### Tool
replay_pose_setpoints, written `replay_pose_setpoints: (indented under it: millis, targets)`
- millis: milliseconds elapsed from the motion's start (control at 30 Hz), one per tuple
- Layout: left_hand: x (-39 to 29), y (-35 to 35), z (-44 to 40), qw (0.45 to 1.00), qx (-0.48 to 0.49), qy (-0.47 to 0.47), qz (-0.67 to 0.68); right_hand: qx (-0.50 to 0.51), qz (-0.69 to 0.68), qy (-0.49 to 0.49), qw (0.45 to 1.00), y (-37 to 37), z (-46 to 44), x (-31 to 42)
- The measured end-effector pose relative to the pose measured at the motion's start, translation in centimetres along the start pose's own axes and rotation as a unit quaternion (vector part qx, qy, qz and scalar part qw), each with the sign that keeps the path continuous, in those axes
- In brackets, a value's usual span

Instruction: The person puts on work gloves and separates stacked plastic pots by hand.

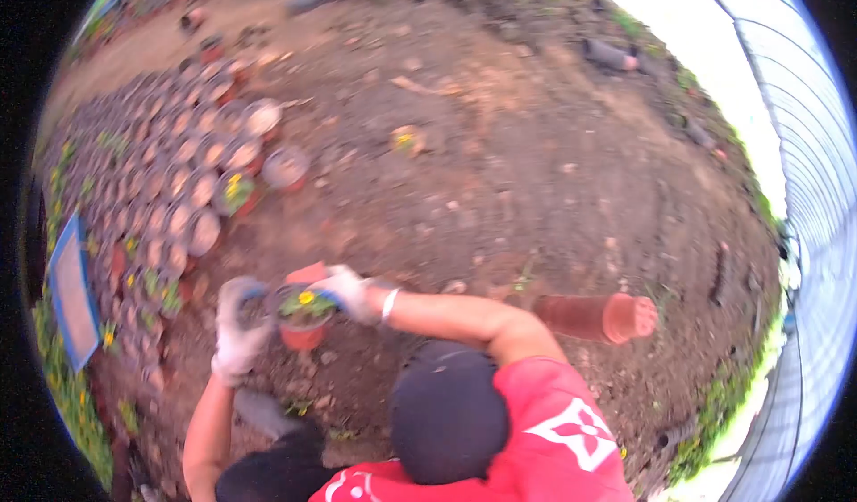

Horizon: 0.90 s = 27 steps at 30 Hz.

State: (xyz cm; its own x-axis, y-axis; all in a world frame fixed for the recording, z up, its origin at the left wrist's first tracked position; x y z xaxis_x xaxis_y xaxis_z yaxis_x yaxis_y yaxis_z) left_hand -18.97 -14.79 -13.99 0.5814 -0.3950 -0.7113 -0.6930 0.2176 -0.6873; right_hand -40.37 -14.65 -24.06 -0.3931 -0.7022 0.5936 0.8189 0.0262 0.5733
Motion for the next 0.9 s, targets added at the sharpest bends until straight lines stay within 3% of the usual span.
replay_pose_setpoints:
  millis: [33, 67, 100, 133, 167, 200, 233, 333, 367, 400, 467, 500, 533, 567, 600, 633, 667, 767, 900]
  targets:
    - [1.8, 1.4, 0.9, 0.969, -0.029, -0.109, 0.22, 0.017, -0.052, -0.013, 0.998, 1.0, 0.1, 0.3]
    - [3.1, 3.0, 1.8, 0.879, -0.043, -0.222, 0.421, 0.034, -0.089, -0.017, 0.995, 2.0, 0.4, 0.8]
    - [2.5, 3.5, 2.1, 0.879, -0.036, -0.209, 0.426, 0.038, -0.086, -0.015, 0.995, 3.1, 0.5, 1.3]
    - [1.8, 4.2, 2.3, 0.738, 0.042, -0.302, 0.602, 0.053, -0.036, -0.067, 0.996, 3.4, -0.6, 0.5]
    - [1.0, 4.8, 2.9, 0.55, 0.121, -0.381, 0.733, 0.063, 0.055, -0.081, 0.993, 4.2, -0.2, 0.9]
    - [0.7, 5.2, 3.5, 0.524, 0.175, -0.315, 0.772, 0.071, 0.144, -0.092, 0.983, 5.4, 0.4, 1.5]
    - [1.0, 5.3, 3.7, 0.525, 0.182, -0.316, 0.769, 0.073, 0.181, -0.1, 0.976, 5.9, 0.9, 2.0]
    - [2.8, 6.0, 3.4, 0.743, 0.196, -0.258, 0.585, 0.066, 0.23, -0.125, 0.963, 4.8, 1.0, 2.3]
    - [2.9, 6.1, 2.8, 0.801, 0.198, -0.232, 0.516, 0.044, 0.2, -0.085, 0.975, 4.3, 1.0, 2.5]
    - [2.9, 6.0, 2.2, 0.799, 0.204, -0.23, 0.518, 0.022, 0.17, -0.045, 0.984, 3.7, 1.0, 2.8]
    - [3.0, 4.9, 0.8, 0.595, 0.127, -0.365, 0.705, 0.002, 0.114, -0.083, 0.99, 2.6, 0.7, 3.6]
    - [2.4, 4.4, 0.0, 0.613, 0.072, -0.408, 0.673, -0.045, 0.117, -0.131, 0.983, 1.6, 0.2, 4.1]
    - [4.5, 5.3, 0.0, 0.612, 0.077, -0.407, 0.673, -0.092, 0.12, -0.178, 0.972, 0.6, -0.2, 4.6]
    - [8.5, 6.2, 0.3, 0.824, 0.051, -0.328, 0.459, -0.125, 0.112, -0.159, 0.973, 0.3, 0.2, 5.7]
    - [8.1, 5.8, -1.0, 0.955, 0.022, -0.216, 0.204, -0.164, 0.063, -0.122, 0.977, 0.6, 1.9, 7.7]
    - [7.2, 4.7, -1.5, 0.996, 0.006, -0.082, 0.017, -0.167, 0.092, -0.128, 0.973, 0.0, 1.5, 7.6]
    - [6.5, 4.3, -2.3, 0.996, 0.006, -0.084, 0.02, -0.169, 0.121, -0.133, 0.969, -0.5, 1.2, 7.4]
    - [5.4, 4.4, -3.0, 0.982, 0.103, -0.01, -0.156, -0.155, 0.104, -0.118, 0.975, -0.3, 1.5, 7.0]
    - [6.7, 5.9, -1.8, 0.955, 0.213, 0.057, -0.199, -0.165, 0.141, -0.123, 0.968, -0.6, 1.2, 6.3]
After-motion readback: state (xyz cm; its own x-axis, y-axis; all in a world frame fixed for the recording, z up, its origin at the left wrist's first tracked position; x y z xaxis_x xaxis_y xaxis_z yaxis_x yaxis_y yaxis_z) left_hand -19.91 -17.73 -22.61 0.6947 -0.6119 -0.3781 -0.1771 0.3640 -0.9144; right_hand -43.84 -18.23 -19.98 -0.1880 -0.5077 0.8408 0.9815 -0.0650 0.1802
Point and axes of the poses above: each hand's wrist, its own z-axis away from the middle knuckle, its own y-axis out of the palm, x = y × z, the point moved 2 cm from there along -z, towards the middle knuckle, and after that the axes turned 7 degrees about -z, right-handed, at the moved point
